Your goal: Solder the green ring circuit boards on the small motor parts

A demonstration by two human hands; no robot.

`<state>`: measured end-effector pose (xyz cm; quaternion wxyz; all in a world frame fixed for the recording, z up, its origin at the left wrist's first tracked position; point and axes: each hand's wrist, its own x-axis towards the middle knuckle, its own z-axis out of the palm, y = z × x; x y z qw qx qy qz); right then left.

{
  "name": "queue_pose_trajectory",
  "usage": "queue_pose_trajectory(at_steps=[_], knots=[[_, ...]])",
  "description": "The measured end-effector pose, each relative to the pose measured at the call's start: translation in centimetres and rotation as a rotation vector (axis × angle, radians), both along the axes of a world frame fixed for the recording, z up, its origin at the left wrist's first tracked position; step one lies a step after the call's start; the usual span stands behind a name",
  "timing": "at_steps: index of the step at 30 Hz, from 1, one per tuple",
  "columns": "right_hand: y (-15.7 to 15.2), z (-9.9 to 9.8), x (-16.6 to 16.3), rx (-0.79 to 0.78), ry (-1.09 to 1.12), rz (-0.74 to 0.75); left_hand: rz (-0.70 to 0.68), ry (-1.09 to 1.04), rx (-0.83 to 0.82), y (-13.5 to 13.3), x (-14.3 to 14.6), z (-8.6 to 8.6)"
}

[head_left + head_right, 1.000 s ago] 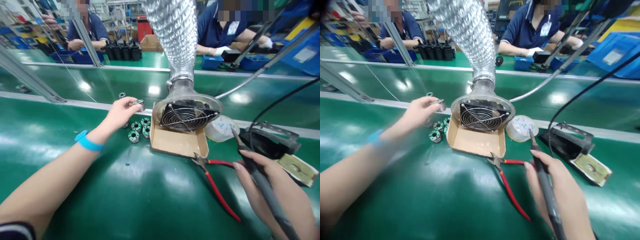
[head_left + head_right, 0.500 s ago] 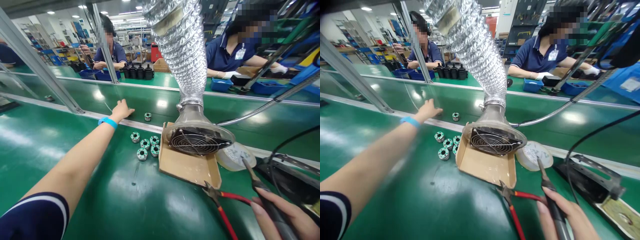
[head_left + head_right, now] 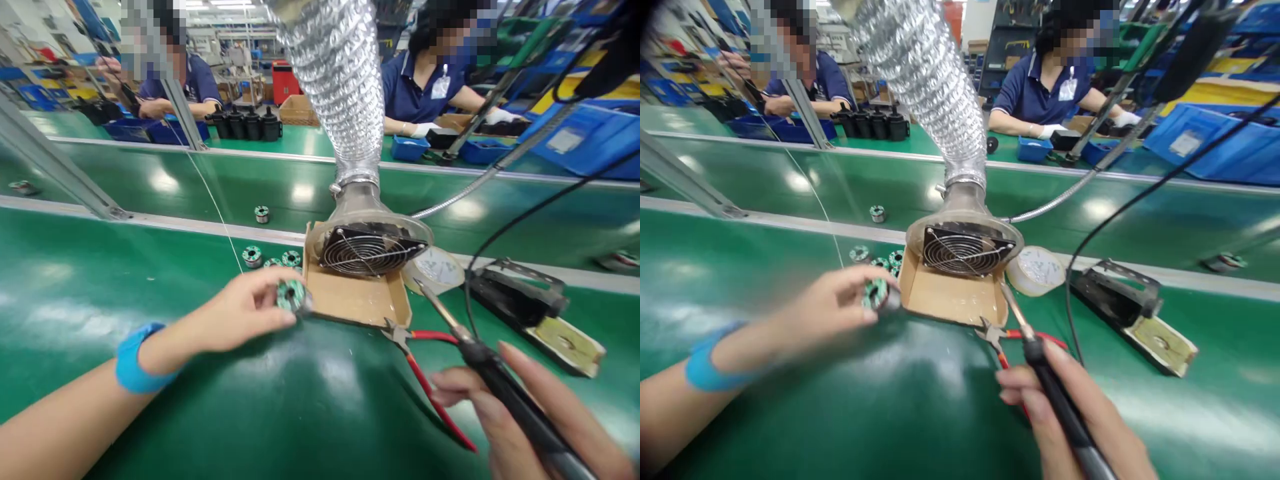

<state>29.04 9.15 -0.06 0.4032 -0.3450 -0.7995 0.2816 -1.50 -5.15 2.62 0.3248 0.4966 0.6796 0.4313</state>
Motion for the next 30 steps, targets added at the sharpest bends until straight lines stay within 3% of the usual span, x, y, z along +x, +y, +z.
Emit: queue_pose_trajectory(at_steps=[3,6,18,23,26,30], knots=[[-2.3,2.5,-2.7,-0.02,-0.009,0.248,-0.219,-0.117,-0.078,-0.7,4.8,-0.3],[-3.2,3.5,-4.2,-0.156,-0.01,0.366,-0.32,-0.083,-0.113,-0.5,7.4,-0.3],[-3.9,3.3,-5.3,-0.451,-0.06,0.5,-0.376,0.008,-0.121,-0.9,8.2,0.0],[-3.9,2.3,-5.5,-0.412,-0.025,0.542,-0.359,0.061,-0.137,-0.6,8.4,-0.6],[-4.2,0.5,-5.0,-0.278,-0.029,0.434,-0.286,0.126,-0.184,0.0,8.7,-1.3],[-4.4,-1.5,-5.1,-0.084,-0.235,0.34,-0.215,0.231,-0.268,0.6,8.8,-2.5]])
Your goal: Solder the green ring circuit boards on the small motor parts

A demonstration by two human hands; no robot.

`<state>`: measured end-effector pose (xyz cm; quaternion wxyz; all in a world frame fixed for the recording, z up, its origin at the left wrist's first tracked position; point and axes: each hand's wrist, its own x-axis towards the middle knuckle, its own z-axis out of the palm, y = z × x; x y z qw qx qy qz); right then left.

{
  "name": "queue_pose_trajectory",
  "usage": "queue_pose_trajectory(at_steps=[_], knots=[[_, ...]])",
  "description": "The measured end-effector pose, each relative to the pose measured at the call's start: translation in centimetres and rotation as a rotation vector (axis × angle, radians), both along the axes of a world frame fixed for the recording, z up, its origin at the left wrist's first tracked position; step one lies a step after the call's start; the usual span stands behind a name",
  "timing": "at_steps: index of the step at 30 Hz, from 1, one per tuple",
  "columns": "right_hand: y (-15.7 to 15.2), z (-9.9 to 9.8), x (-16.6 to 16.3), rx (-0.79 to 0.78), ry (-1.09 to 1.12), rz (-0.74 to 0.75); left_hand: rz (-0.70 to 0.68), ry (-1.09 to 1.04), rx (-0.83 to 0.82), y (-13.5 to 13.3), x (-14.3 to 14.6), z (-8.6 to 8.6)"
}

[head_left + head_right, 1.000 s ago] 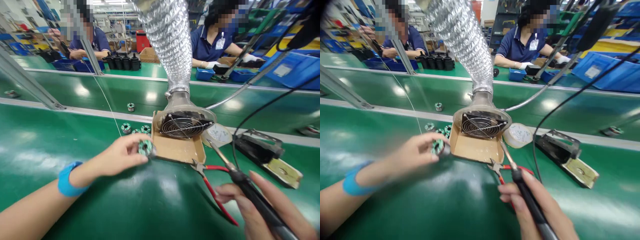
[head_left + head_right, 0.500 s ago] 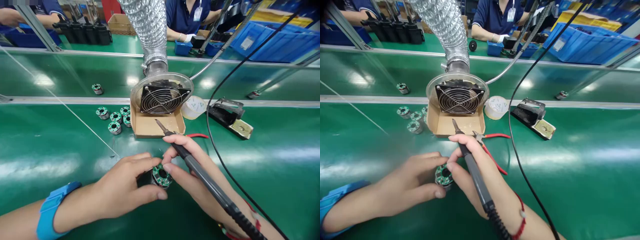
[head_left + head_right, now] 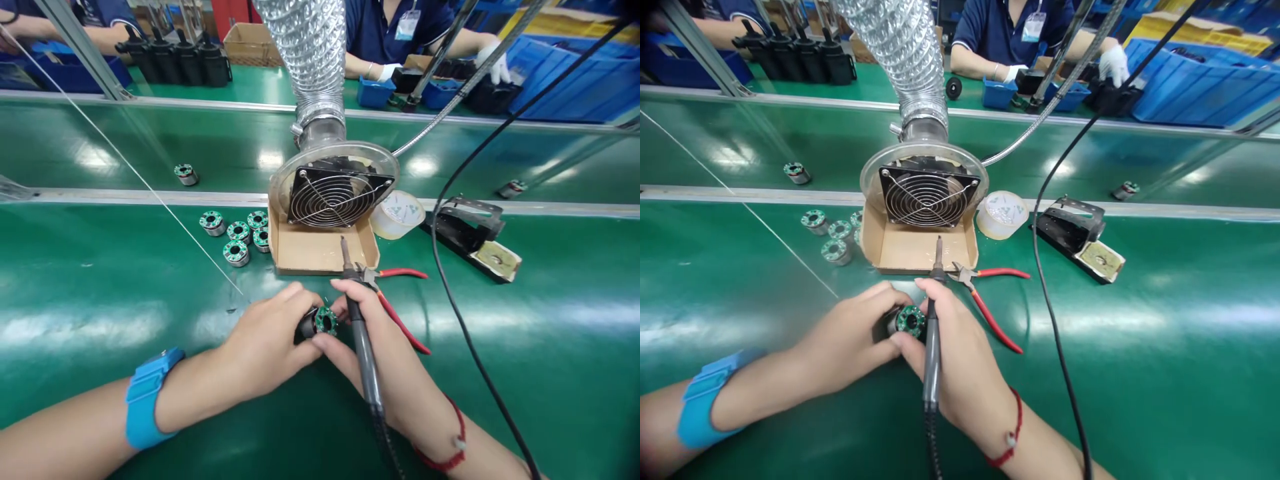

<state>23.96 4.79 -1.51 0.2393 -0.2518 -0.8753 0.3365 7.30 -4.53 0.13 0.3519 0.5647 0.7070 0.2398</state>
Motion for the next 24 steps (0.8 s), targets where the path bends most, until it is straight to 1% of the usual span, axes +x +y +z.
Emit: queue_pose_trajectory(at_steps=[2,4,7,8,10,15,17,20,24], knots=[[0.2,-0.4,-0.5,0.099,-0.038,0.03,0.051,-0.047,-0.032,0.0,-0.3,-0.6],[0.6,-0.5,-0.9,0.161,-0.047,0.093,0.121,-0.146,-0.037,-0.1,-0.9,-1.1],[1.1,-0.1,-1.0,0.147,-0.028,0.17,0.168,-0.242,0.05,-0.3,-1.8,-1.6],[1.1,0.1,-0.8,0.12,-0.007,0.17,0.163,-0.243,0.091,-0.4,-2.0,-1.7],[1.1,0.5,0.0,0.046,0.047,0.117,0.129,-0.192,0.158,-0.4,-2.3,-1.5],[-0.1,1.0,2.6,-0.177,0.247,-0.224,0.008,0.054,0.266,-0.4,-2.2,-0.6],[-0.7,1.0,3.3,-0.28,0.327,-0.294,-0.005,0.112,0.284,-0.5,-2.1,-0.5],[-1.2,0.7,3.8,-0.404,0.376,-0.29,0.0,0.158,0.316,-0.5,-2.1,-0.6],[-1.3,0.3,3.8,-0.484,0.366,-0.24,-0.002,0.176,0.365,-0.4,-2.1,-0.8]])
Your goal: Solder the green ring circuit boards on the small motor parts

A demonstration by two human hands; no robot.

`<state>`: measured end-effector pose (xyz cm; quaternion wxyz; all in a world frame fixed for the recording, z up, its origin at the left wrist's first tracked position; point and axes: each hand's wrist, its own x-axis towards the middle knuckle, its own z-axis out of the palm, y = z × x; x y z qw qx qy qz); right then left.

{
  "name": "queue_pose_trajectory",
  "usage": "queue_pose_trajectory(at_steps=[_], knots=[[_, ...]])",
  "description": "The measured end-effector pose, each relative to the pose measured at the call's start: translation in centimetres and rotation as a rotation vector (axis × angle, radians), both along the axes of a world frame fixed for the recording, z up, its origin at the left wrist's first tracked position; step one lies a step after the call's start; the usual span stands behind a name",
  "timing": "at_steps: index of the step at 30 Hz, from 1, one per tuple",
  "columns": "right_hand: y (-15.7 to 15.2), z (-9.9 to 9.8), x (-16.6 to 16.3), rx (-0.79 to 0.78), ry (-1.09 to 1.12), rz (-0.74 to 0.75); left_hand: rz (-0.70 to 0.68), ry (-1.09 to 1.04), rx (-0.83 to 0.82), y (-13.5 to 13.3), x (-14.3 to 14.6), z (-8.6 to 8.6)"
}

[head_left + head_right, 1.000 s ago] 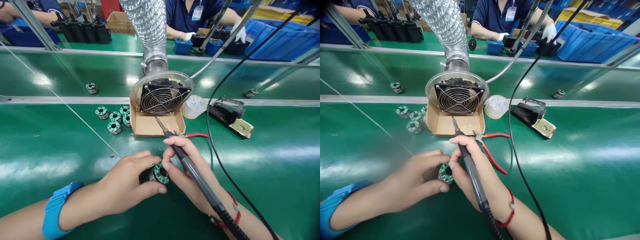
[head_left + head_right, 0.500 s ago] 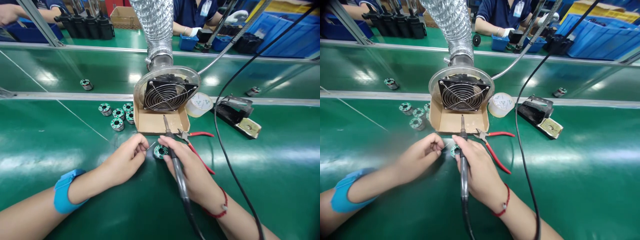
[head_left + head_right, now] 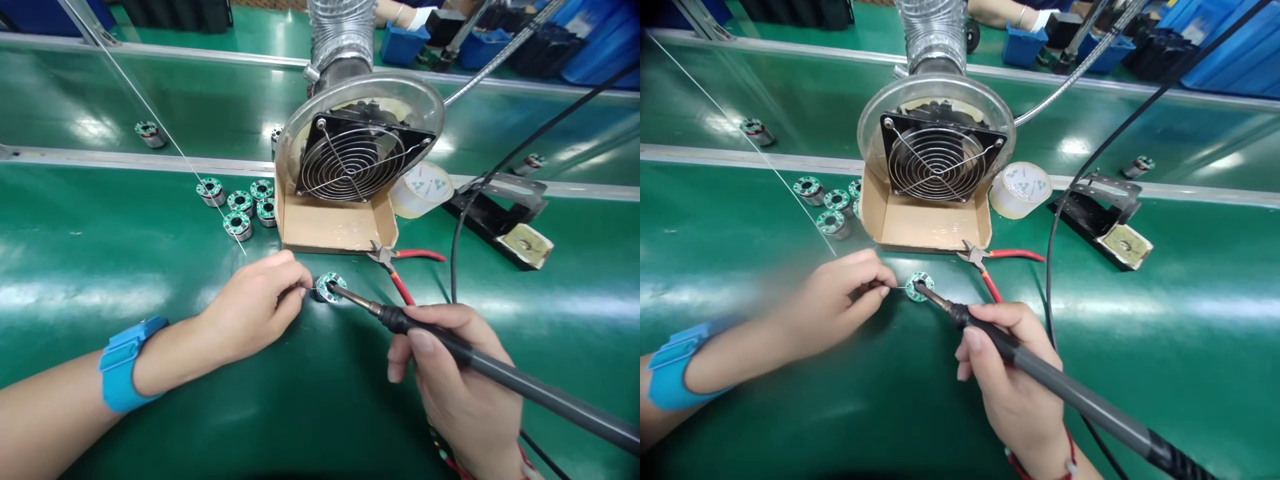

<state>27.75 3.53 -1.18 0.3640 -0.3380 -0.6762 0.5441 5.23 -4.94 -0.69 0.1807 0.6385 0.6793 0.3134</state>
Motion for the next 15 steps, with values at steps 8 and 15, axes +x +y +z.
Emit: queue_pose_trajectory(at_steps=[8,15], knots=[[0.17,0.35,0.04,-0.086,-0.018,-0.003,-0.012,-0.004,0.012,0.08,0.15,-0.02],[0.25,0.31,0.12,-0.07,-0.027,-0.025,-0.022,-0.035,-0.017,0.43,0.68,-0.2]])
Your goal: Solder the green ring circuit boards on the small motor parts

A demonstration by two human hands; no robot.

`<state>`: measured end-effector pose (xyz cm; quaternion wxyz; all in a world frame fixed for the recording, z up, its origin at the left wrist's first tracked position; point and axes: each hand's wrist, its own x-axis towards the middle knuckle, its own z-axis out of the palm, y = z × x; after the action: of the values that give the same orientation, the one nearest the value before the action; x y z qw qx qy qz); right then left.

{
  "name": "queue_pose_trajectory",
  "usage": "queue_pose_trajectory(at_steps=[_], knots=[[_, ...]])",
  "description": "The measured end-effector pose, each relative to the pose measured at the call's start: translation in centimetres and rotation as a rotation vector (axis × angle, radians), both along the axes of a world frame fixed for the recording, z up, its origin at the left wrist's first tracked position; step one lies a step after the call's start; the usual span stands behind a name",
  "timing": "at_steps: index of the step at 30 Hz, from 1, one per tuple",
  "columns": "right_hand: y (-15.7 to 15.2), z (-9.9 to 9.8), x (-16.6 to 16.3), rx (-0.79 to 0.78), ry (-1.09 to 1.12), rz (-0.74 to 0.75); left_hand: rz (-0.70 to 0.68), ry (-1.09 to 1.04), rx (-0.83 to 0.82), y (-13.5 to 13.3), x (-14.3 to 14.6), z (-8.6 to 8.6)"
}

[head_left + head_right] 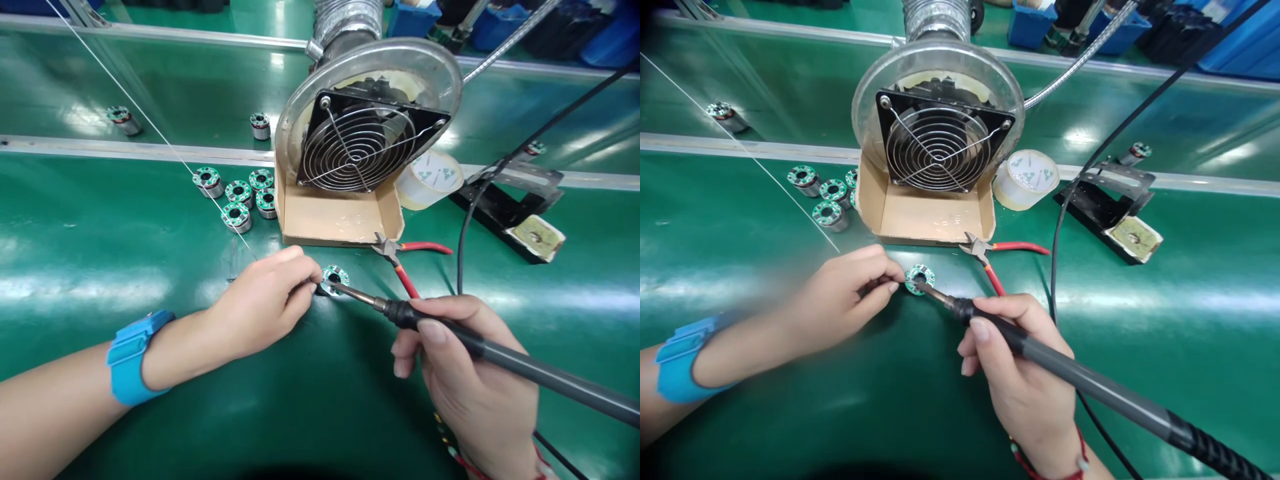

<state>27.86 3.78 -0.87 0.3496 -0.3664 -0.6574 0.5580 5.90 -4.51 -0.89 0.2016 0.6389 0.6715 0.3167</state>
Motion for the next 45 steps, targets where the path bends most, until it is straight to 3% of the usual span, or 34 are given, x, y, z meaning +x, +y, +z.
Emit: queue_pose_trajectory(at_steps=[7,16,37,45], knots=[[0.5,0.4,0.0,0.11,-0.081,-0.029,0.054,-0.11,-0.066,0.3,0.3,-0.3],[1.6,1.5,-0.5,0.042,-0.086,-0.003,0.023,-0.121,-0.097,0.8,0.4,-0.6],[2.5,2.5,-0.4,0.127,-0.177,-0.031,0.013,-0.11,-0.053,0.6,0.2,-0.8],[3.0,1.9,-0.5,0.175,-0.163,0.098,0.003,-0.113,-0.069,0.7,-0.1,-0.9]])
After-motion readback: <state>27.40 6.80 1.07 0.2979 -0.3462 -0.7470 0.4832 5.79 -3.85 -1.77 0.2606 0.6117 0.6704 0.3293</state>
